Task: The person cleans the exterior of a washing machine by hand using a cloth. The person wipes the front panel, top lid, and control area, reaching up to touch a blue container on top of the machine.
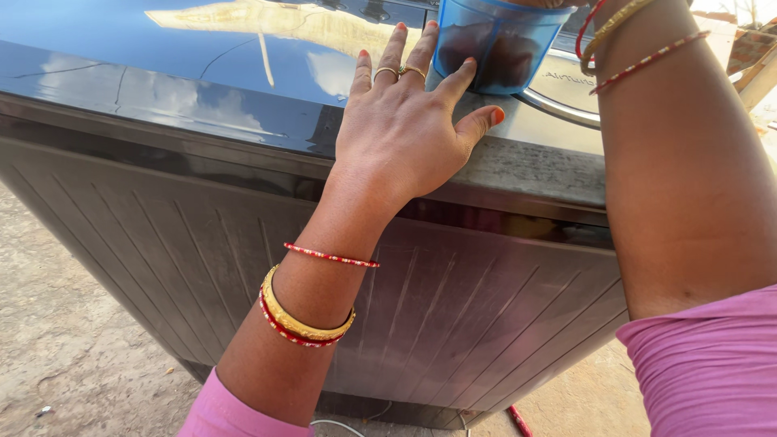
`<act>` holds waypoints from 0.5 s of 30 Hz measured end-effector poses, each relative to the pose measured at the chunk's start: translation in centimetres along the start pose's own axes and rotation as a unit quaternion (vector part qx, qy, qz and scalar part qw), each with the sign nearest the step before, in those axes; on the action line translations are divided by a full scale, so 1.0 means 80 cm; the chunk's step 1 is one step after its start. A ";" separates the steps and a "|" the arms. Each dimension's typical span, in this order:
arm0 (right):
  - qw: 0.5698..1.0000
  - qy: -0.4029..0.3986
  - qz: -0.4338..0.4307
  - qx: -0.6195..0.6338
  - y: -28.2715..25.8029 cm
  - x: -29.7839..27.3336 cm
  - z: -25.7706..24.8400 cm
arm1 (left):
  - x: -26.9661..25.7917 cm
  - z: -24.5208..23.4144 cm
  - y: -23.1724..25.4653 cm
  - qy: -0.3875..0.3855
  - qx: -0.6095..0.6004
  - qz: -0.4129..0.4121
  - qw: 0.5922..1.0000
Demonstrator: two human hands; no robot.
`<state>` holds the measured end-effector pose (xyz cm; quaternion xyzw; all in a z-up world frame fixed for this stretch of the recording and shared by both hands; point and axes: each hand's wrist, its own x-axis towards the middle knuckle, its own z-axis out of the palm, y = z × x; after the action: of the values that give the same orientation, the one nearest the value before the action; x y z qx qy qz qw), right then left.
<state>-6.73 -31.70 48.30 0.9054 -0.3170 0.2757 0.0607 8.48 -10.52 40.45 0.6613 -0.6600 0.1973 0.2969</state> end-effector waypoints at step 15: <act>1.000 -0.004 0.008 -0.003 0.020 -0.025 -0.006 | 0.000 0.003 0.001 0.003 0.002 -0.006 1.000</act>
<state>-9.21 -31.76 47.56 0.9038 -0.3253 0.2716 0.0604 8.38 -10.64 40.28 0.6651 -0.6548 0.1993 0.2986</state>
